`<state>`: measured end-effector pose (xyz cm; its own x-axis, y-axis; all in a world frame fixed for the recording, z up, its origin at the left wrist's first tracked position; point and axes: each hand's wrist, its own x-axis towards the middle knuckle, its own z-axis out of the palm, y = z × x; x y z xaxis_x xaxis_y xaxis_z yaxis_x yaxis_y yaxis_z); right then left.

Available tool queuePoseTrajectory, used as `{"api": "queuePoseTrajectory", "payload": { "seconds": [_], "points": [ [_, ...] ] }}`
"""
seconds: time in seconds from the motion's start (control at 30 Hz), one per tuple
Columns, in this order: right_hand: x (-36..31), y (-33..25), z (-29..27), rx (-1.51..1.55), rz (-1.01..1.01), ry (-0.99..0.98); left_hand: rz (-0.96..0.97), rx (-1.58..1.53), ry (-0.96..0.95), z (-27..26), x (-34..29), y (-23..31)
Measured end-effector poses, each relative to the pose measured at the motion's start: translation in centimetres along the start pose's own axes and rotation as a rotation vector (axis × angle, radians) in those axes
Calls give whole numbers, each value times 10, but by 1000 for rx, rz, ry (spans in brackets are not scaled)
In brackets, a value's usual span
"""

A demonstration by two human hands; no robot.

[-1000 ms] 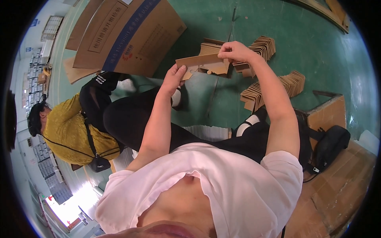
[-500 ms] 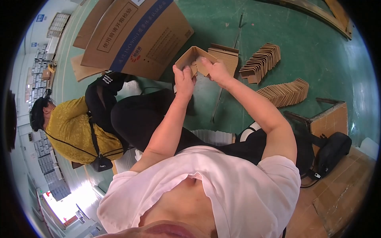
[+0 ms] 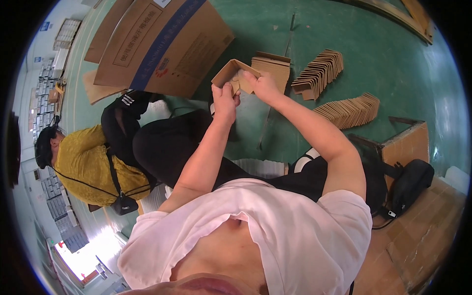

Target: The person folds flat cardboard sheets into small inserts or dividers by hand.

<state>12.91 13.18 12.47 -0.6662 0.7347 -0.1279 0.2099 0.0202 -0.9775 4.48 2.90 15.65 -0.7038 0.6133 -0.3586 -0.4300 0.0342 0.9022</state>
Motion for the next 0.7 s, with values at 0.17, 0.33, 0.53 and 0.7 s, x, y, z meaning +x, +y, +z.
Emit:
{"api": "queuePoseTrajectory", "payload": {
  "seconds": [0.17, 0.33, 0.53, 0.7],
  "points": [
    [18, -36, -55, -358, 182, -482, 230, 314, -7, -10, 16, -18],
    [29, -34, -98, -318, 15, -524, 192, 514, -131, 0, 4, -28],
    [29, 11, -121, -533, 195, -629, 115, 747, -371, 1, -5, -53],
    [15, 72, -153, -750, 523, -422, 156, 920, -393, 3, -2, -56]
  ]
}}
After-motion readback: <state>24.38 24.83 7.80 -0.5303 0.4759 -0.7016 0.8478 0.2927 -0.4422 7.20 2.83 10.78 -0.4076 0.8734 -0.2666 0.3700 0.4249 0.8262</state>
